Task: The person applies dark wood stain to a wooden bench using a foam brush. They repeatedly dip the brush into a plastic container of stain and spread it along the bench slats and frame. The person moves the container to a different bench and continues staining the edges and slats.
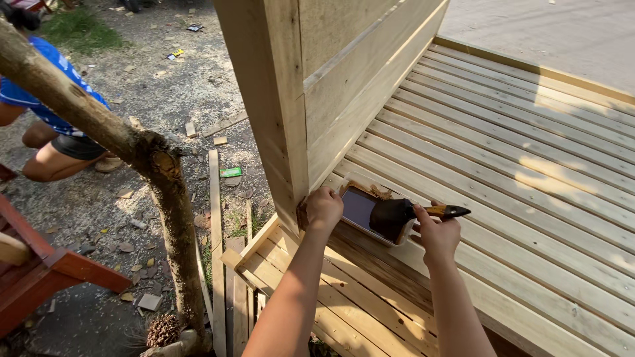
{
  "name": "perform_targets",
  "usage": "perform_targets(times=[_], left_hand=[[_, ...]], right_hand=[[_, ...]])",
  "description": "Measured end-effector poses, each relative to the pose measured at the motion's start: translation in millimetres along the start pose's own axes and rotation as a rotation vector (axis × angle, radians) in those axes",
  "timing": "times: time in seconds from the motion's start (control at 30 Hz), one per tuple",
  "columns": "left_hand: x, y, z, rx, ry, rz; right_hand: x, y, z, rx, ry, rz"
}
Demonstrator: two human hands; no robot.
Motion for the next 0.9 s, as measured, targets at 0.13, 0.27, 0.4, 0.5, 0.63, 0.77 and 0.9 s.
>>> perform_targets(times=[0.13, 0.27, 0.4, 0.5, 0.63, 0.77, 0.9], left_hand=[[-4.8, 6.4, -6.9, 0.02, 0.021, -0.091], [-0.8, 19.7, -12.2, 0.051, 0.065, -0.138], [15.8, 48.5, -16.9, 0.16, 0.066, -0.204], [33.9, 75.3, -18.6, 0.192, 0.05, -0.357], [67.8, 107.9, -5.9, 0.211, 0.1, -0.473], [118.4, 135.6, 26.8, 0.155, 0.061, -0.665], [161.9, 161.1, 65.3, 0.143, 0.167, -0.779]], right_hand=[[-7.7, -12.5, 7.7, -0.123, 0.021, 0.103], [-13.1, -18.0, 24.3, -0.139, 0.071, 0.188], [-12.9, -19.6, 46.6, -0.146, 0.143, 0.292], [-5.3, -22.8, 61.5, -0.166, 0.176, 0.397], [17.1, -32.6, 72.0, -0.102, 0.205, 0.511], [52.7, -47.5, 70.0, -0.108, 0.199, 0.66], [98.1, -64.9, 56.5, -0.057, 0.182, 0.814]])
Point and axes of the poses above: each hand's wrist, its own x-axis away from the middle knuckle, its own y-axis out of the back of the hand, z = x × y, the point moved 1 cm from there along -x, towards the middle knuckle, and after that the axes turned 5 degrees about -z, right-handed, at the moved point
